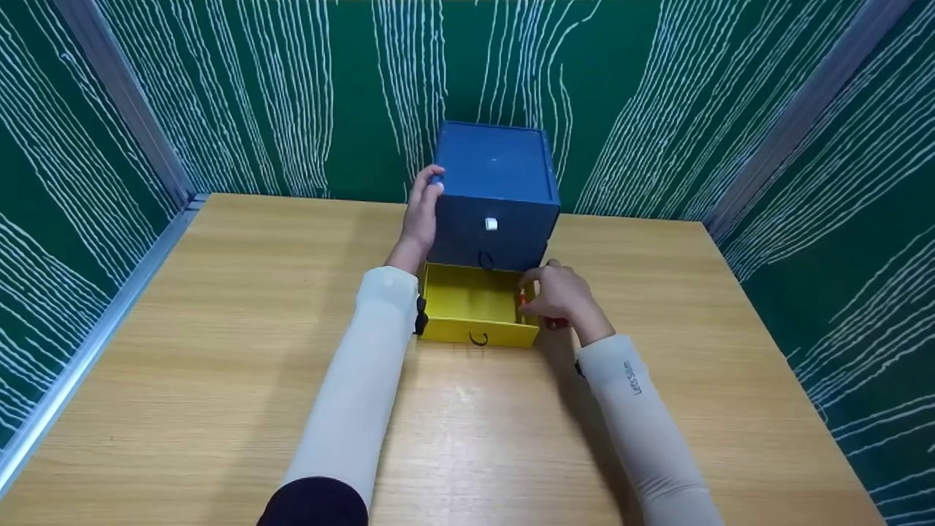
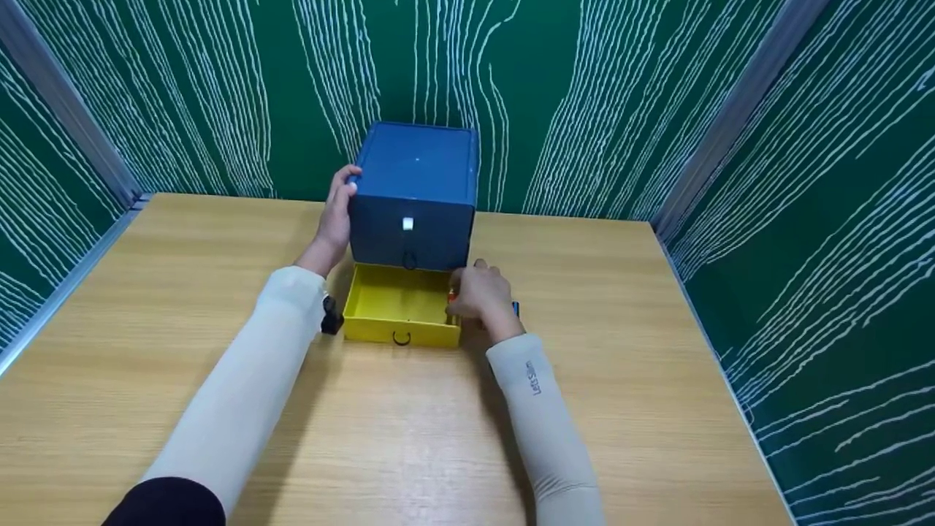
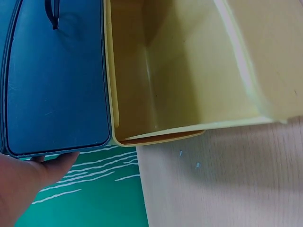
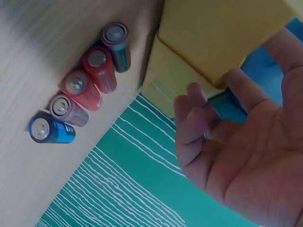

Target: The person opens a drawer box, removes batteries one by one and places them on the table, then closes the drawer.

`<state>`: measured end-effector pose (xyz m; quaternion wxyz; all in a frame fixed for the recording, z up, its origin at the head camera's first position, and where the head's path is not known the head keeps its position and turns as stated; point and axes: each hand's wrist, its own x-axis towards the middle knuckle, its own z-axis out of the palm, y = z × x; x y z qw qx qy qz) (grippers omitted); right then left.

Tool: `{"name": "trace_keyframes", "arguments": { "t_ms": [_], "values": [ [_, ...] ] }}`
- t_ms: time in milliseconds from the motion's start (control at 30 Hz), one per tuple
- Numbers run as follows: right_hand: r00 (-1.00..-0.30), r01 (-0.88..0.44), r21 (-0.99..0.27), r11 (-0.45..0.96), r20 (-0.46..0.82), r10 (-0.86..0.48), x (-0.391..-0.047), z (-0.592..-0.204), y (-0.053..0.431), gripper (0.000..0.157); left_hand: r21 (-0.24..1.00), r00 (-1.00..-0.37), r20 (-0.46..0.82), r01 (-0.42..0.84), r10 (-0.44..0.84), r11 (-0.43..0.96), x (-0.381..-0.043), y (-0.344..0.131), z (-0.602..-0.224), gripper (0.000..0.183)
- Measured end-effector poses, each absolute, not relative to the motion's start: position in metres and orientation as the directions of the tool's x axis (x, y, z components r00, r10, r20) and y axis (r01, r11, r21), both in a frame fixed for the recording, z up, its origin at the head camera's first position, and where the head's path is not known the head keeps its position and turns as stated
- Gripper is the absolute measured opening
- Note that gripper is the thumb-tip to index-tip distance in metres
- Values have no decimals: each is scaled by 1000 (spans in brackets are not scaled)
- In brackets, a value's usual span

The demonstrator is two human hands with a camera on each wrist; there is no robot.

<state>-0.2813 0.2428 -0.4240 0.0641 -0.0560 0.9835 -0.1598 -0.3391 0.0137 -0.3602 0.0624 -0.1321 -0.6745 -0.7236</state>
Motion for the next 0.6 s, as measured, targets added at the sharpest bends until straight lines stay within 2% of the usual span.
{"name": "trace_keyframes", "arguments": {
  "t_ms": [233,600],
  "values": [
    [-981,-87,-348,933,-130,-141,-279,-417,247,45,958,-954,283,276,95,-81,-339,14,-361,36],
    [-984,-134,-360,923,-60,-166,-276,-407,260,42,957,-954,284,276,97,-86,-338,13,-360,37]
  ]
}}
